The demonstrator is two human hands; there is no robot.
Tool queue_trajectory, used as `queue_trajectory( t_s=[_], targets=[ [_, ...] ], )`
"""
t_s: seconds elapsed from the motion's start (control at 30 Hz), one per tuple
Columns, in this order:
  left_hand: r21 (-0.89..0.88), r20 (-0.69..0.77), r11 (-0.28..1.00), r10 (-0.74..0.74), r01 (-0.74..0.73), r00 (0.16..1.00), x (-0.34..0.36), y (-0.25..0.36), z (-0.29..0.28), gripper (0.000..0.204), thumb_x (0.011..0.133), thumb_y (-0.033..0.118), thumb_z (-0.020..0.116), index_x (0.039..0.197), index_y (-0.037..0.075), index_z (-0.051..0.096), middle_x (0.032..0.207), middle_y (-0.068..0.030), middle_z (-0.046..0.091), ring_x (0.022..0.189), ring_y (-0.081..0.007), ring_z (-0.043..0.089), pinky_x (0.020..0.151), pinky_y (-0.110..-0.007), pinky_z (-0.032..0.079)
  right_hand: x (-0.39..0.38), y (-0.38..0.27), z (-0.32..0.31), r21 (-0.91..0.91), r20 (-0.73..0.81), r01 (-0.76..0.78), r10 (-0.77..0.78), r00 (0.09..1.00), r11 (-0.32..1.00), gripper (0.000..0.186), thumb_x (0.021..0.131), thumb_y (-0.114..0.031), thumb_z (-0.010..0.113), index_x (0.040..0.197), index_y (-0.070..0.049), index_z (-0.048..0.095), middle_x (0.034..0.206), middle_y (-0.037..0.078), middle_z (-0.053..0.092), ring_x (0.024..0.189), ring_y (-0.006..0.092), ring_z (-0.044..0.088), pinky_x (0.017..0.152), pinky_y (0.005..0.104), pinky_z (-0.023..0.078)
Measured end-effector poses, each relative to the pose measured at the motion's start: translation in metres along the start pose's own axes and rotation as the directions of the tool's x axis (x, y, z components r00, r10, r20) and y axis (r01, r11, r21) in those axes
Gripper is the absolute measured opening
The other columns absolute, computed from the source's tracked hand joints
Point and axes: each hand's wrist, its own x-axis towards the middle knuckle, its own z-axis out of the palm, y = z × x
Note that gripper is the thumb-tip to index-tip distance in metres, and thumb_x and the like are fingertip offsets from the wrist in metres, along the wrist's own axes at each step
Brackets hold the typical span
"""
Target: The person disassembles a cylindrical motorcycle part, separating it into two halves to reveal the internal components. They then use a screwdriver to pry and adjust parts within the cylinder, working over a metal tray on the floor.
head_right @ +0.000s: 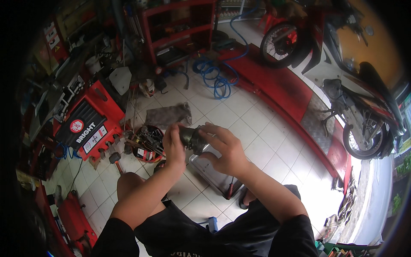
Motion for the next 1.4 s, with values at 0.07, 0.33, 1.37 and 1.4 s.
queue_trajectory(
  t_s=[0.07,0.33,1.37,1.4],
  targets=[
    [0.006,0.002,0.997,0.071,-0.071,0.997,-0.001,0.002,0.000,0.037,0.108,0.033,0.043,0.099,0.001,0.060,0.091,-0.0076,0.059,0.088,-0.0171,0.053,0.084,-0.031,0.044,0.000,-0.002,0.002,-0.064,-0.018,0.061,-0.062,0.998,0.996,0.075,0.058,-0.009,0.093,0.129,-0.002,0.067,0.125,0.018,0.065,0.118,0.0374,0.066,0.096,0.0421,0.057],
    [0.056,0.034,0.978,0.198,-0.200,0.980,-0.003,0.007,-0.006,0.034,0.109,0.030,0.046,0.099,0.001,0.059,0.092,-0.0075,0.059,0.088,-0.0160,0.053,0.084,-0.031,0.044,-0.004,-0.009,0.009,-0.112,-0.056,0.110,-0.116,0.992,0.988,0.070,0.060,-0.008,0.091,0.125,0.000,0.067,0.122,0.018,0.065,0.104,0.0338,0.070,0.085,0.0409,0.059],
    [-0.347,0.196,0.646,-0.659,0.680,0.726,-0.001,-0.007,0.007,0.038,0.101,0.036,0.047,0.083,0.005,0.060,0.065,-0.0069,0.060,0.045,-0.0167,0.055,0.037,-0.031,0.039,0.033,-0.054,0.002,-0.242,0.155,0.093,-0.056,0.986,0.966,0.059,0.071,-0.015,0.082,0.123,0.007,0.062,0.120,0.023,0.064,0.100,0.0438,0.066,0.087,0.0492,0.052],
    [-0.335,0.195,0.676,-0.631,0.656,0.750,-0.001,-0.003,0.009,0.037,0.101,0.034,0.047,0.083,0.005,0.060,0.064,-0.0067,0.059,0.044,-0.0167,0.055,0.037,-0.031,0.038,0.032,-0.051,-0.003,-0.234,0.160,0.072,-0.035,0.987,0.970,0.061,0.069,-0.013,0.084,0.123,0.005,0.062,0.120,0.023,0.064,0.102,0.0441,0.065,0.088,0.0494,0.053]
  ],
)
